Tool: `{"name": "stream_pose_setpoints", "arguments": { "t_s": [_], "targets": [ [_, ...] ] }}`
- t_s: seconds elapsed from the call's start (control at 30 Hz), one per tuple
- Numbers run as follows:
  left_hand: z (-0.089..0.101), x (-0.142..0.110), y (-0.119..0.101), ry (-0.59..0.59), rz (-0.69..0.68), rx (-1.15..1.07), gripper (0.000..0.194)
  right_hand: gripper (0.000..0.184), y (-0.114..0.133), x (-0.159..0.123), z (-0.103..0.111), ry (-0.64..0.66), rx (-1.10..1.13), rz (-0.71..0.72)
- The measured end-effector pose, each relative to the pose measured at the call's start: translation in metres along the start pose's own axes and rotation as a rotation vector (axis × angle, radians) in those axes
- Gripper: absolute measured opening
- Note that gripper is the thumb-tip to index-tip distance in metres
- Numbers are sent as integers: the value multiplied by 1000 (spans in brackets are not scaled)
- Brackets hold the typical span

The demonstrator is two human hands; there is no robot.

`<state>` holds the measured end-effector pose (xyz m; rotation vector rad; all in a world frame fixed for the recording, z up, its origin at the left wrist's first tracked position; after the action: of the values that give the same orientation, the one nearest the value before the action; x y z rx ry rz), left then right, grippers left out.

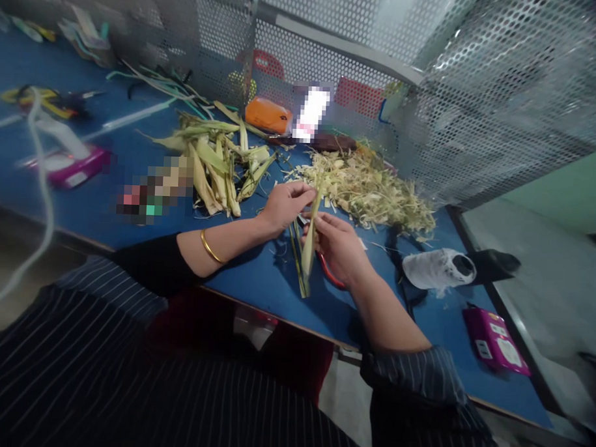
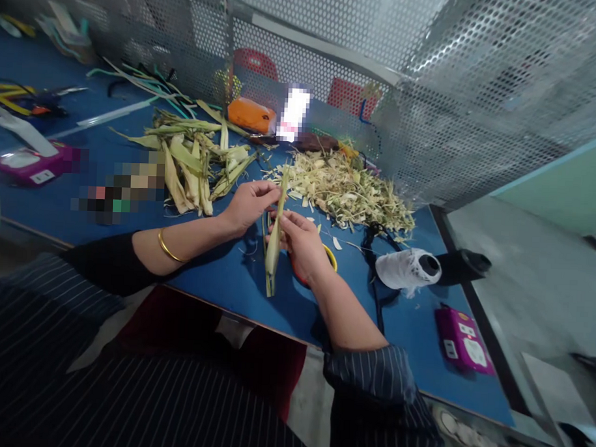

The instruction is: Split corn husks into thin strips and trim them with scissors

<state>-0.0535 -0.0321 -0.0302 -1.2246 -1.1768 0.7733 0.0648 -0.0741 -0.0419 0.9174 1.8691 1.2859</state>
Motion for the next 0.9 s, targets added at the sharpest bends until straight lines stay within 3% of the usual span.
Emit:
{"name": "stream_pose_setpoints", "arguments": {
  "t_s": [0.2, 0.33, 0.4, 0.47, 0.53, 0.67, 0.7, 0.77, 0.83, 0.9],
  "targets": [
    [3, 2, -6, 2, -85, 228, 16, 18, 1, -1, -2, 29, 50, 8],
    [13, 11, -14, 57, -33, 355, 28, 17, 7, 0, 4, -13, 54, 52],
    [34, 16, -30, -1, -44, 512, 24, 16, 9, 1, 12, -79, 53, 74],
    [70, 16, -49, -175, -28, 697, 19, 15, 11, 2, 19, -127, 40, 92],
    [117, 9, -66, -413, 54, 849, 36, 14, 11, 4, 23, -135, 32, 100],
    [198, -12, -75, -709, 344, 979, 61, 15, 6, 6, 21, -112, 21, 83],
    [210, -15, -72, -713, 437, 1004, 63, 16, 6, 7, 20, -107, 17, 81],
    [221, -13, -63, -600, 565, 1073, 56, 17, 5, 7, 19, -102, 10, 83],
    [222, -10, -56, -542, 691, 1152, 48, 17, 6, 7, 18, -103, 1, 79],
    [220, -6, -50, -507, 802, 1217, 53, 17, 6, 7, 19, -105, -7, 76]
  ]
}}
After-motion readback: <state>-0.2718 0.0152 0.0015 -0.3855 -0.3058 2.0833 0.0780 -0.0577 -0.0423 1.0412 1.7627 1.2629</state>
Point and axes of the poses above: each hand's wrist, its own x-axis towards the middle knuckle, its own z-axis out of the back of the hand, y = z × x, the point moved 6 cm from there along x, towards the middle knuckle, and after that the axes turned 15 degrees about y, right-handed, at the moved point
